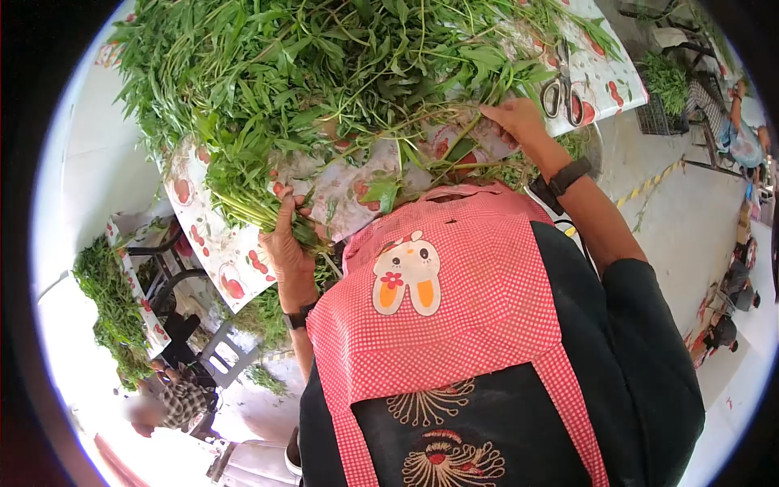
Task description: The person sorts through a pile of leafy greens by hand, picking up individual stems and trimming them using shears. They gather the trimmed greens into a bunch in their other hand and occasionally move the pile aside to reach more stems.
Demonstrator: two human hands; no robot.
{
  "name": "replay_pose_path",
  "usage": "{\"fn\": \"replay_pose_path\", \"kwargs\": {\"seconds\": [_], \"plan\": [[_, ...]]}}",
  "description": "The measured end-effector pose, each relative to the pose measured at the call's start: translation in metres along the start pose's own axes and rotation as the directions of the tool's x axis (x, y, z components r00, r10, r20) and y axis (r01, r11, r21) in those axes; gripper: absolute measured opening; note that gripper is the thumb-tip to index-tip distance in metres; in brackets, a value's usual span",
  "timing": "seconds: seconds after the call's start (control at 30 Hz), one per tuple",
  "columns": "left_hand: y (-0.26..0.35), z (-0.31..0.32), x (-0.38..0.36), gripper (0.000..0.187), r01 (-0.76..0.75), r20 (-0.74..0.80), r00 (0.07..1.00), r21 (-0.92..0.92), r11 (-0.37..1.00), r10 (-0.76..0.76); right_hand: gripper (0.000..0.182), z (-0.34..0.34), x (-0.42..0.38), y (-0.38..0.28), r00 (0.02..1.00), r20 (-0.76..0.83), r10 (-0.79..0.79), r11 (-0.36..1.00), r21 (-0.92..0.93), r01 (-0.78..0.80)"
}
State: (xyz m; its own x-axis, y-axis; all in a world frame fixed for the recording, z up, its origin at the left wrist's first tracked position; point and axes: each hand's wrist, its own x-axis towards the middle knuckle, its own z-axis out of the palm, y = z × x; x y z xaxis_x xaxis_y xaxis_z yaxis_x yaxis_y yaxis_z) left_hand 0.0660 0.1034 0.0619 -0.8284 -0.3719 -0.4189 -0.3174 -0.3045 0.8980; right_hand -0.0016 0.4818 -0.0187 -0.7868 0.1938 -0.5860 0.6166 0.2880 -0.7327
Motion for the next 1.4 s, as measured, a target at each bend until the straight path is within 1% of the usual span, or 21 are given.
{"fn": "replay_pose_path", "kwargs": {"seconds": [0.07,0.17,0.23,0.47,0.53,0.57,0.63,0.67,0.73,0.8,0.87,0.9,0.93,1.0,1.03,1.1,1.2,1.23,1.3,1.33,1.4], "plan": [[-0.003,-0.003,0.000,0.027,-0.013,-0.016,1.000,0.003,1.000,0.013,0.037,-0.004,-0.001,0.001,0.999,-0.044,-0.021,0.996,-0.085,0.017],[-0.008,-0.006,0.001,0.028,-0.059,-0.030,0.998,0.010,0.998,0.059,0.032,-0.011,0.000,0.003,0.999,-0.038,-0.028,0.999,0.021,0.029],[-0.002,-0.001,0.002,0.026,-0.093,-0.029,0.995,0.009,0.996,0.093,0.027,-0.009,0.000,0.002,0.996,0.009,-0.088,0.975,0.204,0.084],[-0.008,0.032,0.058,0.023,-0.096,0.025,0.995,0.214,0.972,0.092,0.026,-0.012,0.005,0.006,1.000,0.012,-0.029,0.978,0.208,0.026],[-0.017,0.048,0.081,0.035,-0.316,0.094,0.947,0.451,0.834,0.308,0.027,-0.009,0.002,0.000,0.998,-0.034,0.049,0.978,0.205,-0.041],[-0.018,0.056,0.088,0.035,-0.315,0.100,0.948,0.450,0.836,0.304,0.027,-0.007,0.004,-0.001,0.998,-0.041,0.054,0.978,0.206,-0.044],[-0.015,0.076,0.095,0.042,-0.323,0.219,0.945,0.735,0.597,0.241,0.027,-0.003,0.009,-0.001,0.998,-0.042,0.053,0.966,0.257,-0.040],[-0.023,0.081,0.105,0.042,-0.321,0.227,0.947,0.735,0.598,0.229,0.027,-0.001,0.012,0.000,0.997,-0.049,0.065,0.965,0.258,-0.051],[-0.039,0.082,0.127,0.042,-0.329,0.287,0.931,0.928,0.176,0.226,0.025,0.004,0.012,-0.006,0.999,-0.052,-0.005,0.886,0.463,0.028],[-0.042,0.078,0.129,0.043,-0.322,0.282,0.937,0.927,0.194,0.205,0.021,0.000,0.004,-0.018,0.995,-0.100,-0.009,0.851,0.521,0.060],[-0.040,0.071,0.130,0.044,-0.333,0.292,0.938,0.911,0.242,0.189,0.019,-0.008,0.002,-0.028,0.992,-0.080,-0.101,0.756,0.642,0.129],[-0.041,0.067,0.130,0.046,-0.370,0.316,0.902,0.917,0.149,0.294,0.020,-0.014,0.002,-0.031,0.983,-0.070,-0.170,0.729,0.662,0.174],[-0.035,0.068,0.123,0.046,-0.376,0.322,0.898,0.915,0.147,0.299,0.020,-0.020,0.004,-0.034,0.982,-0.076,-0.174,0.725,0.665,0.180],[-0.017,0.063,0.105,0.047,-0.285,0.206,0.954,0.851,0.442,0.219,0.020,-0.030,0.002,-0.045,0.947,-0.161,-0.278,0.706,0.635,0.315],[-0.013,0.059,0.100,0.047,-0.287,0.207,0.953,0.849,0.444,0.220,0.020,-0.035,-0.002,-0.052,0.925,-0.167,-0.342,0.680,0.635,0.366],[0.000,0.049,0.090,0.032,-0.122,0.033,0.992,0.528,0.840,0.124,0.019,-0.043,-0.008,-0.066,0.892,-0.184,-0.414,0.645,0.632,0.430],[0.026,0.041,0.061,0.030,-0.089,-0.041,0.994,0.240,0.967,0.102,0.018,-0.054,-0.021,-0.097,0.812,-0.197,-0.550,0.568,0.624,0.536],[0.030,0.036,0.053,0.030,-0.093,-0.043,0.993,0.237,0.967,0.106,0.013,-0.055,-0.042,-0.117,0.765,-0.209,-0.609,0.569,0.556,0.606],[0.036,0.028,0.039,0.024,-0.194,0.042,0.981,0.070,0.978,0.192,0.013,-0.053,-0.062,-0.143,0.666,-0.209,-0.716,0.517,0.482,0.707],[0.035,0.024,0.035,0.024,-0.197,0.042,0.980,0.069,0.978,0.195,0.013,-0.050,-0.056,-0.147,0.663,-0.209,-0.719,0.514,0.482,0.709],[0.023,0.017,0.033,0.022,-0.214,0.025,0.977,0.005,0.977,0.214,0.028,-0.043,-0.028,-0.153,0.594,-0.029,-0.804,0.536,0.397,0.745]]}}
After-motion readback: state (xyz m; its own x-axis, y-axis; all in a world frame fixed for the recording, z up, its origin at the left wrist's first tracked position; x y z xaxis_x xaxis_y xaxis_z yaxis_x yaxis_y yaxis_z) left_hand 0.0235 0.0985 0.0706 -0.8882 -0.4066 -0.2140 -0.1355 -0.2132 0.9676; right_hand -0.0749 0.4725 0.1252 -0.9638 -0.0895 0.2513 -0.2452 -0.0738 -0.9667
